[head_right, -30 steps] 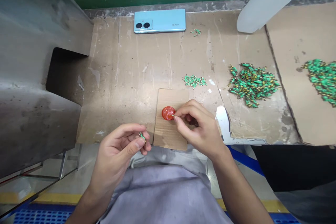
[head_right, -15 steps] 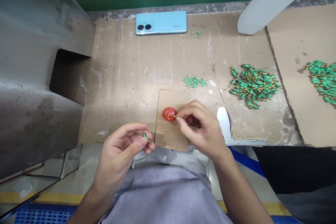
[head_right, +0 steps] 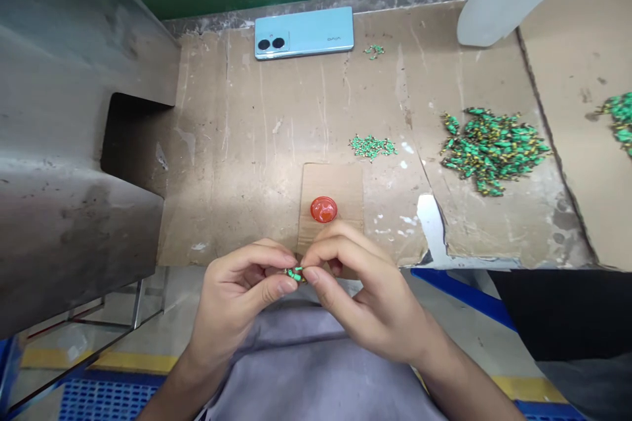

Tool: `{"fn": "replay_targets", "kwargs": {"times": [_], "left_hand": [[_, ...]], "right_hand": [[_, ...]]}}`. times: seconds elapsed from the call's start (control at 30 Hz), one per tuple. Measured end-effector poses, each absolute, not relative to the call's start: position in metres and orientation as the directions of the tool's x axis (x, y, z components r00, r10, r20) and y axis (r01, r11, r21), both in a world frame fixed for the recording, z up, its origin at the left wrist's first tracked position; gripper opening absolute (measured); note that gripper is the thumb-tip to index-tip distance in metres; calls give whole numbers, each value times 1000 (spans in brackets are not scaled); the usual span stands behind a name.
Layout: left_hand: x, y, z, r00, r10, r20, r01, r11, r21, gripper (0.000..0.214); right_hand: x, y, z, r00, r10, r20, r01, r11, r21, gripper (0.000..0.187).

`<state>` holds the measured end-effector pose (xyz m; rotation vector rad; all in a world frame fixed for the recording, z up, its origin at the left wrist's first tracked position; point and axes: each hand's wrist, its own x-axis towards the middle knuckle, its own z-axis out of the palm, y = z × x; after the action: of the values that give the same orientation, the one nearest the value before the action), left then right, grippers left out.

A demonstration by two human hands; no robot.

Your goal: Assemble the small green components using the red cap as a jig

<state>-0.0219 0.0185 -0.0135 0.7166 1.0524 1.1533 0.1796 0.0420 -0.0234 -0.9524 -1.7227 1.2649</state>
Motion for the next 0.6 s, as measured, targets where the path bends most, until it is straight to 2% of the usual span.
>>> {"fn": "replay_targets", "kwargs": {"times": [0.3,0.6], "left_hand": [[-20,18,-12,85,968,-237,-389,252,886,35],[-21,17,-14,75,970,-231,-355,243,903,24]], "right_hand": [[182,42,-23,-440,887,137,100,200,-975,13],[184,44,-20,-452,884,122,88,180,-980,14]]}}
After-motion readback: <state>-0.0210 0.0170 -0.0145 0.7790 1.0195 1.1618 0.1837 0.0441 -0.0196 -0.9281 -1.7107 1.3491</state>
